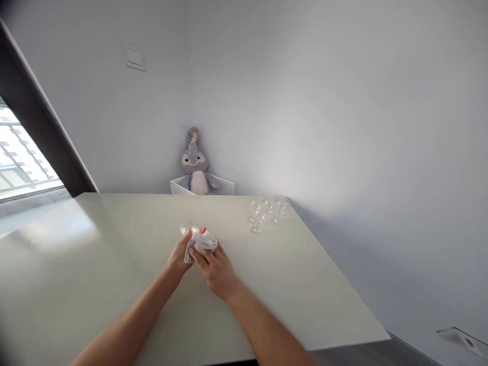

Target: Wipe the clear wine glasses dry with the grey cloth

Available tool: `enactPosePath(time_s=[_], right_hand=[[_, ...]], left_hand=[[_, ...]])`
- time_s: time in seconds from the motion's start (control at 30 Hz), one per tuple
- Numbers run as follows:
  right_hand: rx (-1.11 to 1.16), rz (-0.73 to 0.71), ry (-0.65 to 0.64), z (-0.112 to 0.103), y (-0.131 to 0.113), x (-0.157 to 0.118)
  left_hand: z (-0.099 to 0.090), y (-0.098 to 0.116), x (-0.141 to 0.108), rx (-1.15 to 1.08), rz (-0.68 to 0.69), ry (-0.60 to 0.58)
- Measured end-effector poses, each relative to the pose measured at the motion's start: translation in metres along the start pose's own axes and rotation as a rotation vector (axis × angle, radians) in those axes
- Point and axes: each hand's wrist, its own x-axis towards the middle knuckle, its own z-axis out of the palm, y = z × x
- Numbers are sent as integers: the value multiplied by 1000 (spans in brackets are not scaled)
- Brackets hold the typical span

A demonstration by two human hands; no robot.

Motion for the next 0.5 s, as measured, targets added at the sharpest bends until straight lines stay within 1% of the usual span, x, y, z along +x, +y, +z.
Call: enactPosePath(time_s=[0.07,0.13,0.23,0.3,0.33,0.4,0.43,0.5], right_hand=[[-11,46,8,3,0,-1],[-6,82,-21,5,-1,-2],[35,66,-77,7,-4,-5],[72,65,-65,6,-6,-8],[87,82,-37,4,-6,-9],[102,156,60,0,-5,-10],[105,206,115,-2,-4,-10],[121,314,192,-4,-1,-9]], left_hand=[[4,4,-2,-87,91,14],[6,12,-5,-169,221,45],[9,26,-8,-150,358,51],[11,33,-10,-44,495,33],[12,34,-11,32,584,15],[16,30,-15,222,752,-44],[18,25,-17,331,803,-83],[21,10,-21,557,822,-166]])
